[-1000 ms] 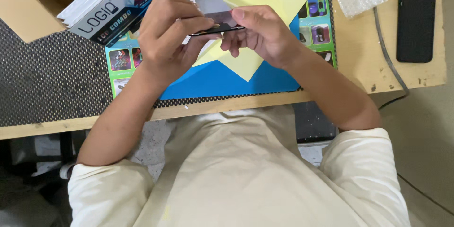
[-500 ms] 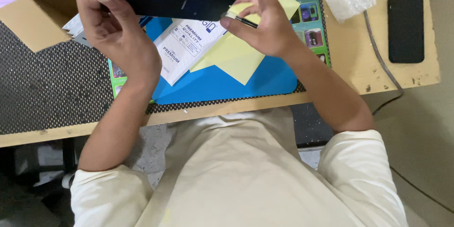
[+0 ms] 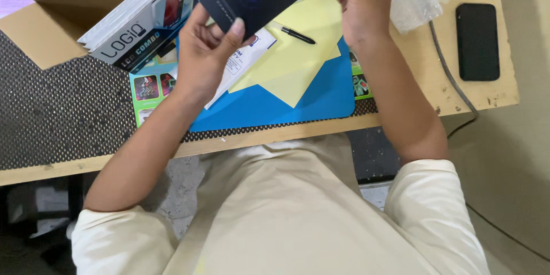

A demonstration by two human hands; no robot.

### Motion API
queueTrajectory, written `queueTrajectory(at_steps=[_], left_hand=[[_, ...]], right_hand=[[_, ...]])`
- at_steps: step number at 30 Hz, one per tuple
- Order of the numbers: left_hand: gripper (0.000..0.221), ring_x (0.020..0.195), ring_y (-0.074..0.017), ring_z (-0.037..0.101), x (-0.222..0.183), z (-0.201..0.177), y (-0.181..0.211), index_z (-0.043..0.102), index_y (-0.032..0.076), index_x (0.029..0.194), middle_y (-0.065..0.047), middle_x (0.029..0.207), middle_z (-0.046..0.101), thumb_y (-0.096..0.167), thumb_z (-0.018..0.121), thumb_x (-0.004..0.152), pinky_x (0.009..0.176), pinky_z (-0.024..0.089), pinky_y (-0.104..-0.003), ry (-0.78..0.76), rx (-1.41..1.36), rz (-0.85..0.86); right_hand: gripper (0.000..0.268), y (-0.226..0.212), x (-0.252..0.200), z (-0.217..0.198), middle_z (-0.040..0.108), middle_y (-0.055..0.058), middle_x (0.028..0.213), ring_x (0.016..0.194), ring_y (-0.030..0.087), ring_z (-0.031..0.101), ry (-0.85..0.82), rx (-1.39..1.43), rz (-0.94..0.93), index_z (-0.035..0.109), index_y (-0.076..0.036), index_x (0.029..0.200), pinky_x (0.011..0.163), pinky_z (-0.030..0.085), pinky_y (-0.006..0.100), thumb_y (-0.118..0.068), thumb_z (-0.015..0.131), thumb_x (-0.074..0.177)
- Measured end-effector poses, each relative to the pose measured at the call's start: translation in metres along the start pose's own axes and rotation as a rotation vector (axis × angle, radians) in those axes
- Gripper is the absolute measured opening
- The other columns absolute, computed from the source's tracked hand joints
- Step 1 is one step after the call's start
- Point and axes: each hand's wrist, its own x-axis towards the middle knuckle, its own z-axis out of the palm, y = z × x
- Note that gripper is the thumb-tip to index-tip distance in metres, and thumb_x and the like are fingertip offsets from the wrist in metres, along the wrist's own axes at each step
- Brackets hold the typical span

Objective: The person picks up and peels the protective plastic off multiple smartphone screen assembly units, then writes on the back of each unit using a pen.

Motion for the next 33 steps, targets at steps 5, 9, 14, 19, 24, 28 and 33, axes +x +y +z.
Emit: queueTrajectory(at_steps=[5,9,14,19,24,28,33], left_hand=[[0.022,0.083,-0.0126,0.059,-0.004,0.01,-0.012,0.058,0.007,0.113,-0.002,0.085,0.063,0.016,0.074,0.1,0.07,0.049,-0.029,-0.043,0.153,-0.022],[0.016,0.1,-0.028,0.08,-0.002,0.017,-0.018,0.062,0.003,0.106,-0.007,0.087,0.07,0.0,0.074,0.096,0.083,0.066,-0.031,0.022,0.072,0.002],[0.019,0.081,-0.0096,0.061,0.005,-0.001,-0.017,0.061,0.009,0.107,-0.002,0.088,0.065,0.011,0.077,0.096,0.084,0.065,-0.035,0.134,0.033,0.035],[0.025,0.116,-0.0342,0.073,0.006,-0.014,0.018,0.054,0.008,0.125,-0.011,0.117,0.068,0.006,0.07,0.105,0.102,0.064,-0.041,-0.014,-0.109,0.183],[0.034,0.115,-0.0232,0.07,0.0,-0.017,0.023,0.054,0.011,0.129,-0.006,0.126,0.065,0.007,0.075,0.102,0.099,0.07,-0.045,-0.083,0.003,0.202],[0.042,0.097,-0.01,0.061,0.002,-0.025,0.018,0.059,0.008,0.135,0.0,0.12,0.062,0.007,0.082,0.099,0.069,0.046,-0.02,-0.063,0.124,0.232],[0.021,0.073,-0.0062,0.052,0.006,-0.043,0.026,0.058,0.013,0.116,0.003,0.102,0.06,0.0,0.07,0.106,0.061,0.041,-0.02,-0.274,0.144,0.279]], right_hand=[[0.03,-0.003,-0.004,0.009,0.047,0.005,0.068,0.061,0.018,0.032,0.088,-0.534,-0.665,0.056,-0.009,0.085,0.059,0.034,0.038,-0.009,0.079,0.105],[0.014,-0.012,-0.027,0.031,0.057,0.004,0.064,0.057,0.015,0.045,-0.221,-0.778,-0.916,0.079,-0.002,0.107,0.055,0.035,0.033,0.009,0.083,0.098],[0.008,-0.03,-0.051,0.047,0.045,-0.001,0.058,0.053,0.012,0.041,-0.761,-0.511,-0.683,0.078,-0.005,0.098,0.054,0.036,0.027,0.001,0.084,0.096],[0.005,-0.037,-0.033,0.018,0.057,0.001,0.064,0.047,0.007,0.034,-0.943,-0.062,-0.286,0.066,-0.005,0.091,0.048,0.024,0.024,-0.004,0.07,0.094],[0.01,-0.023,0.004,-0.009,0.04,-0.003,0.072,0.061,0.011,0.034,-0.779,0.358,-0.423,0.059,-0.013,0.091,0.058,0.027,0.032,-0.019,0.064,0.098],[0.006,-0.02,0.009,-0.02,0.053,0.003,0.104,0.1,0.019,0.049,-0.682,0.331,-0.531,0.057,-0.011,0.101,0.093,0.038,0.036,-0.014,0.058,0.106],[0.016,-0.032,0.012,-0.019,0.055,0.009,0.138,0.134,0.031,0.055,-0.866,0.132,-0.568,0.05,-0.015,0.106,0.111,0.052,0.046,-0.029,0.058,0.109]])
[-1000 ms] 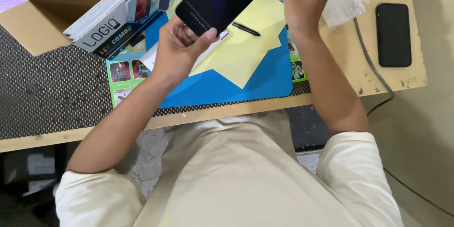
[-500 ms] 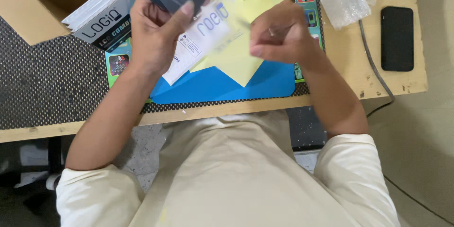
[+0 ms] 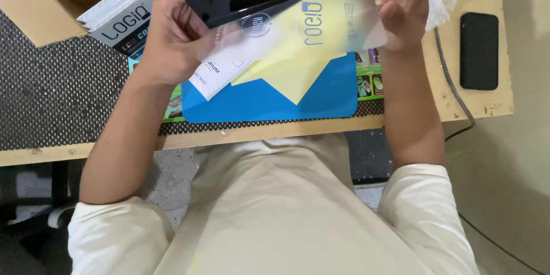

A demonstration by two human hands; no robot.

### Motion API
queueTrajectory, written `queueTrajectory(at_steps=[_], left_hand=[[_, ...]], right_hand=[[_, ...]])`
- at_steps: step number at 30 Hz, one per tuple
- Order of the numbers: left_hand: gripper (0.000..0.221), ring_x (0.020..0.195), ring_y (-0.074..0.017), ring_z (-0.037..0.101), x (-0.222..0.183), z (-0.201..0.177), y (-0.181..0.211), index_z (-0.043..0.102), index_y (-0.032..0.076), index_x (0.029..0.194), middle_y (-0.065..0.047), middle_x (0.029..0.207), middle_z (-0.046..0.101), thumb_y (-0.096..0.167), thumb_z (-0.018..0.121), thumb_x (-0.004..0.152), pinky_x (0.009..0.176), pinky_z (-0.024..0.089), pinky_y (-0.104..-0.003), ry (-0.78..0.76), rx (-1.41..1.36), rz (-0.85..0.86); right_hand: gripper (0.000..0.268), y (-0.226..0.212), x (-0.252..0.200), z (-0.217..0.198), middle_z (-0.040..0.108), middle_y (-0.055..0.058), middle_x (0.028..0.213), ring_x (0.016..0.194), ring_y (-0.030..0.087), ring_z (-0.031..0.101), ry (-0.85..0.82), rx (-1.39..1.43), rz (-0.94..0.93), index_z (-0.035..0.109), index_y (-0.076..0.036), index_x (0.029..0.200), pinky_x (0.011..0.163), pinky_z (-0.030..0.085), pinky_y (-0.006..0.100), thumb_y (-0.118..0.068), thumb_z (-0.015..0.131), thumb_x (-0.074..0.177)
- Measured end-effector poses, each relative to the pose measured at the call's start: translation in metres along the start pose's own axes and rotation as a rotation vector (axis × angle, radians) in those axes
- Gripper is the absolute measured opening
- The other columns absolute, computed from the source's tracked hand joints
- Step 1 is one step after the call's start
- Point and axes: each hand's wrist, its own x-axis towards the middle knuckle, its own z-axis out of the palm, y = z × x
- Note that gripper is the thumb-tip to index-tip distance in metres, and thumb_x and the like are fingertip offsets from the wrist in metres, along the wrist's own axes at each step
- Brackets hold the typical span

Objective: The person picks up and peels the protective plastic off multiple smartphone screen assembly units, then writes on the back of each unit using a pen.

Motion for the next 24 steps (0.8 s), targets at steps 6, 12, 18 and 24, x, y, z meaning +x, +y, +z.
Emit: queueTrajectory(at_steps=[6,12,18,24], left_hand=[[0.031,0.089,-0.0108,0.067,0.001,-0.013,0.017,0.06,0.001,0.128,-0.007,0.113,0.07,0.002,0.077,0.102,0.07,0.055,-0.022,-0.029,0.081,-0.104],[0.039,0.111,-0.0219,0.073,0.002,-0.024,0.017,0.06,0.0,0.131,-0.014,0.126,0.069,0.005,0.079,0.097,0.089,0.066,-0.03,-0.021,0.093,-0.118],[0.038,0.119,-0.0241,0.071,0.004,-0.018,0.024,0.059,0.001,0.134,-0.013,0.131,0.066,0.007,0.075,0.1,0.1,0.065,-0.034,0.036,0.114,-0.092],[0.036,0.13,-0.026,0.065,0.009,-0.013,0.023,0.058,0.0,0.133,-0.013,0.135,0.063,0.008,0.073,0.101,0.114,0.059,-0.035,0.075,0.074,0.016]], right_hand=[[0.02,-0.005,0.017,0.024,0.051,0.01,0.145,0.123,0.034,0.051,-0.021,-0.03,-0.089,0.055,-0.01,0.092,0.104,0.042,0.053,-0.025,0.064,0.102],[0.007,-0.009,0.006,0.02,0.039,0.008,0.168,0.145,0.038,0.05,-0.076,-0.126,0.008,0.072,-0.005,0.09,0.117,0.051,0.051,-0.011,0.077,0.091],[0.009,-0.026,0.015,0.034,0.041,0.008,0.161,0.149,0.029,0.047,-0.097,-0.276,0.084,0.076,-0.013,0.091,0.122,0.049,0.047,-0.017,0.084,0.092],[0.008,-0.028,0.017,0.035,0.047,0.015,0.153,0.144,0.031,0.05,-0.109,-0.395,0.185,0.075,-0.008,0.095,0.113,0.05,0.045,-0.01,0.083,0.096]])
